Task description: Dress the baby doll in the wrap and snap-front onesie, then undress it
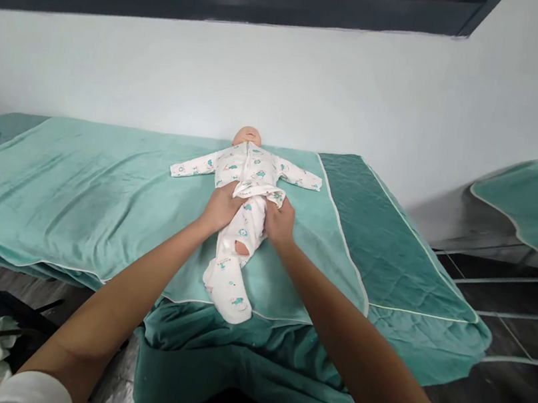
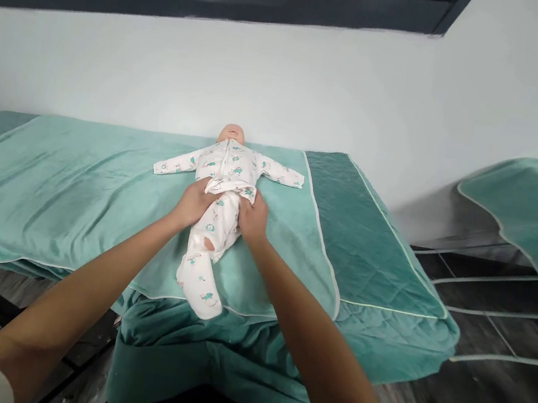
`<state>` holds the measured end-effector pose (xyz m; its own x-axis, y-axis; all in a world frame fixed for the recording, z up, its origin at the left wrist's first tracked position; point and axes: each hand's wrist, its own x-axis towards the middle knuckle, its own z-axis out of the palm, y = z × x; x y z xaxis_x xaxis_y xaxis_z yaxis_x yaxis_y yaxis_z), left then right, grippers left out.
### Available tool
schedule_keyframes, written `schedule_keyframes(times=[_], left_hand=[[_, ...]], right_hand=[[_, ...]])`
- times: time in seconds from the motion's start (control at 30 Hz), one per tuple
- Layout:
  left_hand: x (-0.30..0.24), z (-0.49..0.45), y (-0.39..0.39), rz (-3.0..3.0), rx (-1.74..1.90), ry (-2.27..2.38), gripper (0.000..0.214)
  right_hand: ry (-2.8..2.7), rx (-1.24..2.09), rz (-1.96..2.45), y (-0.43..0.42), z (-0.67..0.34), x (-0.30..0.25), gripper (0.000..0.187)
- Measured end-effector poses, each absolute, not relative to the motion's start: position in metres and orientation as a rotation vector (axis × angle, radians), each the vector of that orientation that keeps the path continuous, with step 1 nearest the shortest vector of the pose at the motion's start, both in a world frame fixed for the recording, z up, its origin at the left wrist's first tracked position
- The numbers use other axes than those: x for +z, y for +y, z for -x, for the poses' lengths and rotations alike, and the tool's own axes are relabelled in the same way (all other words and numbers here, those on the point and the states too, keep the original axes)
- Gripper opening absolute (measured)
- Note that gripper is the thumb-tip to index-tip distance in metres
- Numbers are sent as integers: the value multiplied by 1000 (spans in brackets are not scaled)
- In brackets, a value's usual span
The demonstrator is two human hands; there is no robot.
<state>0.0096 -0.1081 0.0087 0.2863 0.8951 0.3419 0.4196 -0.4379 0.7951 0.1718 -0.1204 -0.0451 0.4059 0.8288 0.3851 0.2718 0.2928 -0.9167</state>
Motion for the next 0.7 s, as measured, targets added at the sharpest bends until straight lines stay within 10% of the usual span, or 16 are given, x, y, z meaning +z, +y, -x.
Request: schedule_keyframes(times=[0.7], left_hand=[[-9,-18,-80,-2038,895,1329,16]], right_hand=[[-1122,494,1294,-80,-193,-68,17]])
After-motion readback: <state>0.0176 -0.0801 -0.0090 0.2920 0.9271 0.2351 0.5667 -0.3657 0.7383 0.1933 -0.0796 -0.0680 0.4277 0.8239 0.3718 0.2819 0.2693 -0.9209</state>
